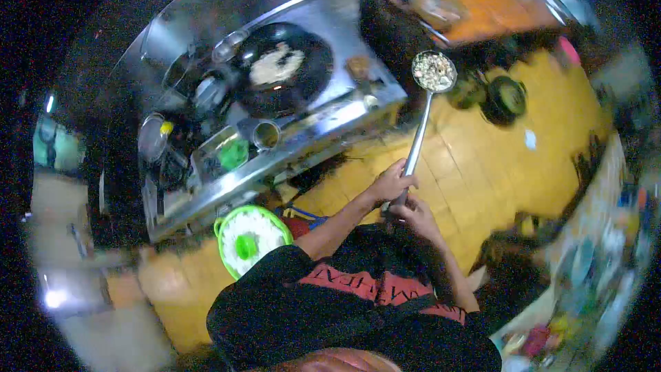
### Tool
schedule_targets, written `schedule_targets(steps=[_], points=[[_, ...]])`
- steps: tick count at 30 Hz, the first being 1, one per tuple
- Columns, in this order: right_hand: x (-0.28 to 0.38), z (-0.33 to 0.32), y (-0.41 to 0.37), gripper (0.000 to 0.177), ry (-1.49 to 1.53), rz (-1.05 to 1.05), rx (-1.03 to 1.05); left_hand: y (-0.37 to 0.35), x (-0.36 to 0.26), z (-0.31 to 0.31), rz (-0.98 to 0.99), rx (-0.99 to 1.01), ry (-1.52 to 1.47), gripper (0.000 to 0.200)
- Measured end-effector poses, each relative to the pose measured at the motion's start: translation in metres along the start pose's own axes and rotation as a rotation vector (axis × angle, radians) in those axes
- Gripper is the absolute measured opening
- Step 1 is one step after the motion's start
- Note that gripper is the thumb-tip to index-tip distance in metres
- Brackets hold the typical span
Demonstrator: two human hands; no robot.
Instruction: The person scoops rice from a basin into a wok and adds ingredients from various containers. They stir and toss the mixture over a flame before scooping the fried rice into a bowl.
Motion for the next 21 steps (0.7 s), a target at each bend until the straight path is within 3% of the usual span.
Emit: schedule_targets(steps=[1, 3, 4, 5, 7, 9, 11, 13, 14, 15, 17, 19, 21], points=[[0.021, 0.002, 0.035, 0.024, -0.052, 0.015, 0.08, 0.019, -0.015, -0.023, 0.02, -0.093, -0.019, 0.031], [0.044, 0.005, 0.085, 0.019, 0.305, 0.017, 0.234, 0.029, -0.054, -0.049, 0.05, -0.29, 0.269, 0.042], [0.063, 0.012, 0.111, 0.013, 0.312, -0.032, 0.247, 0.032, -0.079, -0.069, -0.175, -0.248, 0.132, 0.047], [0.088, 0.016, 0.134, 0.013, 0.28, -0.023, 0.303, 0.036, -0.082, -0.088, -0.157, -0.309, 0.122, 0.047], [0.119, 0.035, 0.191, 0.013, -0.018, -0.046, 0.249, 0.037, -0.059, -0.144, 0.227, -0.478, 0.05, 0.044], [0.135, 0.058, 0.26, 0.02, -0.221, -0.112, 0.35, 0.013, -0.068, -0.177, 0.234, -0.669, 0.052, 0.041], [0.137, 0.1, 0.33, 0.023, -0.633, -0.357, 0.301, -0.019, -0.067, -0.205, 0.211, -0.834, 0.041, 0.038], [0.133, 0.131, 0.382, 0.026, -1.141, -0.779, 0.163, -0.039, -0.052, -0.226, -0.052, -0.935, -0.179, 0.038], [0.128, 0.14, 0.407, 0.039, -1.318, -0.671, 0.186, -0.043, -0.049, -0.232, -0.049, -0.944, -0.179, 0.038], [0.126, 0.141, 0.419, 0.052, -1.446, -0.746, 0.228, -0.049, -0.043, -0.236, -0.091, -0.991, -0.224, 0.037], [0.137, 0.142, 0.432, 0.054, -1.595, -0.554, 0.166, -0.064, -0.025, -0.249, -0.149, -1.033, -0.26, 0.037], [0.191, 0.137, 0.39, 0.046, -1.545, -0.509, 0.143, -0.065, -0.012, -0.265, -0.1, -1.02, -0.319, 0.037], [0.161, 0.129, 0.414, 0.042, -1.465, -0.452, 0.106, -0.065, -0.001, -0.277, -0.143, -1.012, -0.321, 0.036]])
Point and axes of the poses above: each hand's wrist, its own y-axis towards the middle knuckle, its own z-axis out of the palm, x = y × z, the point moved 2 cm from there along y, towards the middle knuckle, and after that the axes turned 4 degrees about z, right-handed, at the moved point
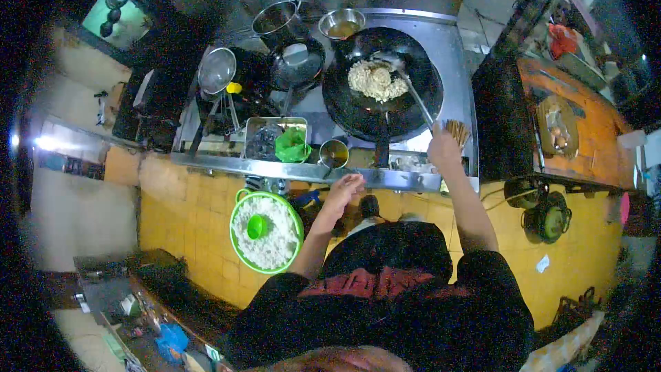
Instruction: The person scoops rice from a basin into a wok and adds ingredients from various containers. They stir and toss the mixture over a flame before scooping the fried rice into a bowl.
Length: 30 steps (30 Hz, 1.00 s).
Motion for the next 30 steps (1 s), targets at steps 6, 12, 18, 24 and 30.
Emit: schedule_targets(steps=[6, 12, 18, 24, 30], points=[[0.044, 0.016, -0.021, 0.029, 0.737, 0.093, 0.208, 0.073, -0.004, 0.03, 0.117, -0.019, 0.275, 0.04], [0.032, -0.087, -0.061, 0.049, 0.133, -0.221, -0.02, 0.141, 0.025, 0.039, 0.072, 0.022, 0.482, 0.052], [0.044, -0.049, -0.041, 0.052, -0.19, -0.063, 0.058, 0.147, -0.005, 0.066, 0.004, 0.23, -0.154, 0.03], [0.016, -0.092, -0.031, 0.046, -0.05, -0.358, 0.089, 0.143, -0.023, 0.102, -0.125, 0.072, -0.341, 0.016], [0.011, -0.148, -0.063, 0.043, -0.107, -0.334, 0.165, 0.015, -0.149, 0.136, -0.503, 0.333, -0.855, 0.012]])
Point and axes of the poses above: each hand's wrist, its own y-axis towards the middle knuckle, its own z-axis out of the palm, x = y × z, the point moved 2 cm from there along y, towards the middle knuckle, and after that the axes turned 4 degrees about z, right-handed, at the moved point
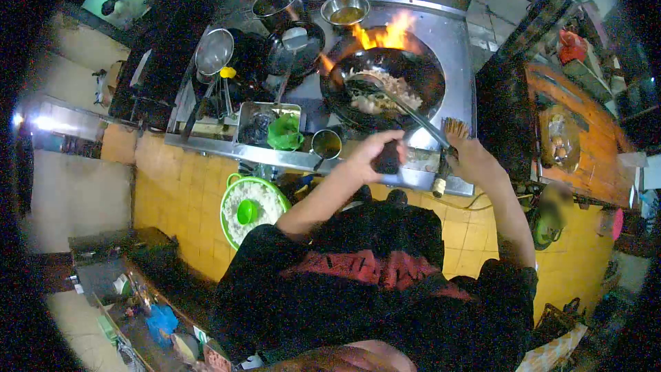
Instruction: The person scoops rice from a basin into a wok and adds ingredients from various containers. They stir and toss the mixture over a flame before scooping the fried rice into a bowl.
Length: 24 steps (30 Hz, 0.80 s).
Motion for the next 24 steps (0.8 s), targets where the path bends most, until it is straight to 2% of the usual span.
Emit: schedule_targets(steps=[2, 4, 5, 6, 8, 10, 12, 14, 15, 16, 17, 18, 20, 21, 22, 23, 24], points=[[0.004, -0.004, -0.012, 0.043, 0.048, -0.097, -0.057, 0.043, -0.023, -0.065, 0.141, -0.05, 0.286, 0.012], [0.004, 0.0, -0.02, 0.043, 0.027, -0.034, -0.022, 0.056, -0.022, -0.1, 0.224, -0.197, 0.439, 0.014], [0.005, 0.001, -0.02, 0.044, 0.007, 0.028, -0.009, 0.052, -0.002, -0.088, 0.266, -0.296, 0.563, 0.019], [0.008, -0.003, -0.015, 0.044, 0.009, 0.031, -0.029, 0.028, 0.023, -0.062, 0.313, -0.323, 0.487, 0.014], [0.012, 0.005, -0.022, 0.045, -0.157, 0.221, 0.065, -0.015, 0.049, -0.028, 0.162, -0.146, 0.485, 0.016], [-0.01, 0.022, -0.02, 0.047, -0.17, 0.146, -0.02, -0.013, 0.036, -0.022, 0.13, -0.209, 0.383, 0.02], [-0.023, 0.054, -0.024, 0.049, -0.184, 0.076, -0.061, 0.019, -0.003, -0.055, 0.186, -0.115, 0.449, 0.02], [-0.035, 0.066, -0.006, 0.051, -0.187, 0.342, -0.038, 0.06, -0.025, -0.11, 0.327, -0.092, 0.454, 0.022], [-0.04, 0.061, -0.004, 0.051, -0.184, 0.345, -0.048, 0.035, -0.009, -0.087, 0.344, -0.147, 0.582, 0.022], [-0.045, 0.049, 0.0, 0.051, -0.08, 0.221, -0.13, 0.015, 0.006, -0.075, 0.352, -0.136, 0.59, 0.022], [-0.046, 0.036, 0.003, 0.051, 0.02, 0.092, -0.204, -0.001, 0.026, -0.07, 0.252, -0.16, 0.568, 0.019], [-0.041, 0.018, 0.004, 0.051, 0.019, 0.089, -0.208, -0.008, 0.033, -0.068, 0.151, -0.188, 0.544, 0.017], [-0.035, -0.003, 0.003, 0.042, 0.452, 0.33, 0.185, 0.0, 0.019, -0.074, 0.151, -0.186, 0.566, 0.017], [-0.052, 0.027, 0.02, 0.037, 0.382, 0.167, 0.035, 0.007, 0.018, -0.083, 0.139, -0.191, 0.576, 0.018], [-0.059, 0.078, 0.049, 0.034, 0.221, 0.118, -0.036, 0.024, 0.007, -0.095, 0.279, -0.143, 0.678, 0.019], [-0.065, 0.116, 0.074, 0.032, 0.061, 0.068, -0.105, 0.058, -0.006, -0.126, 0.333, -0.136, 0.683, 0.017], [-0.039, 0.132, 0.086, 0.028, -0.048, -0.048, -0.062, 0.082, -0.016, -0.148, 0.384, -0.131, 0.688, 0.016]])
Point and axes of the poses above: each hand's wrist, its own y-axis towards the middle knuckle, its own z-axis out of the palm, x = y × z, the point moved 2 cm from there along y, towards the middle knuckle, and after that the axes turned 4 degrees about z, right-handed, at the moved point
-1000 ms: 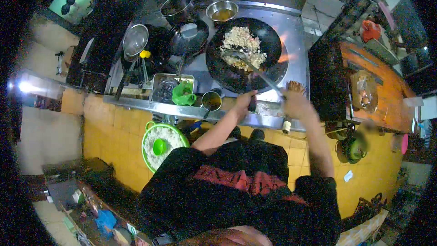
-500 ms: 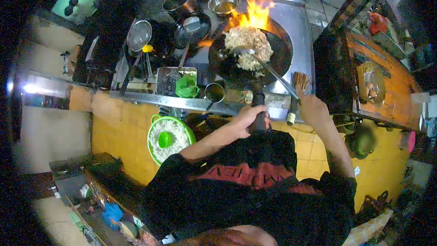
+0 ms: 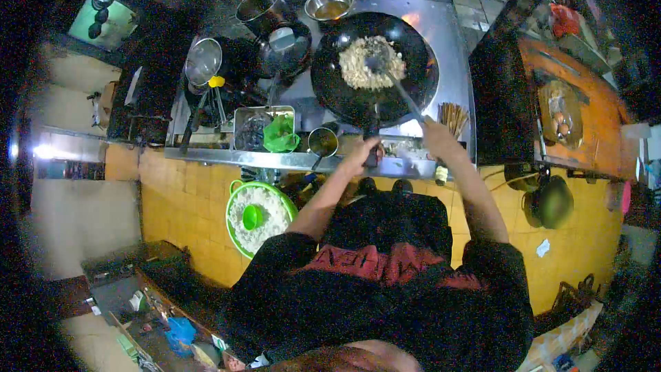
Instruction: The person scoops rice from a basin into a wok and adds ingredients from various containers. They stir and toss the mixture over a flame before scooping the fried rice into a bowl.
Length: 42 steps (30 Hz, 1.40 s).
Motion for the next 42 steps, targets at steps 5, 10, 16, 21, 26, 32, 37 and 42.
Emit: schedule_targets(steps=[5, 10, 16, 21, 26, 32, 37, 42], points=[[-0.031, -0.091, 0.018, 0.033, 0.102, 0.138, 0.235, 0.032, -0.02, -0.015, 0.176, -0.024, 0.174, 0.013], [0.041, -0.047, 0.025, 0.032, -0.187, 0.256, -0.116, 0.037, -0.026, -0.011, -0.06, -0.064, 0.173, 0.014], [0.015, -0.111, -0.037, 0.035, -0.166, -0.045, -0.107, -0.077, -0.102, 0.107, -0.263, 0.098, -0.608, 0.017], [0.043, -0.141, -0.088, 0.04, -0.389, -0.026, -0.066, -0.032, -0.079, 0.054, -0.275, 0.245, -0.543, 0.015], [0.045, -0.124, -0.087, 0.044, -0.336, 0.057, -0.109, -0.086, -0.04, 0.084, -0.213, -0.025, -0.267, 0.019], [0.035, -0.078, -0.095, 0.06, -0.356, 0.167, 0.045, -0.044, -0.068, 0.051, -0.08, -0.007, -0.228, 0.023], [-0.027, -0.097, -0.067, 0.051, -0.183, 0.097, -0.099, -0.089, -0.043, 0.071, -0.298, -0.01, -0.315, 0.025], [-0.035, -0.038, -0.005, 0.034, 0.138, 0.145, -0.085, -0.023, -0.012, 0.026, -0.191, 0.041, -0.272, 0.02]])
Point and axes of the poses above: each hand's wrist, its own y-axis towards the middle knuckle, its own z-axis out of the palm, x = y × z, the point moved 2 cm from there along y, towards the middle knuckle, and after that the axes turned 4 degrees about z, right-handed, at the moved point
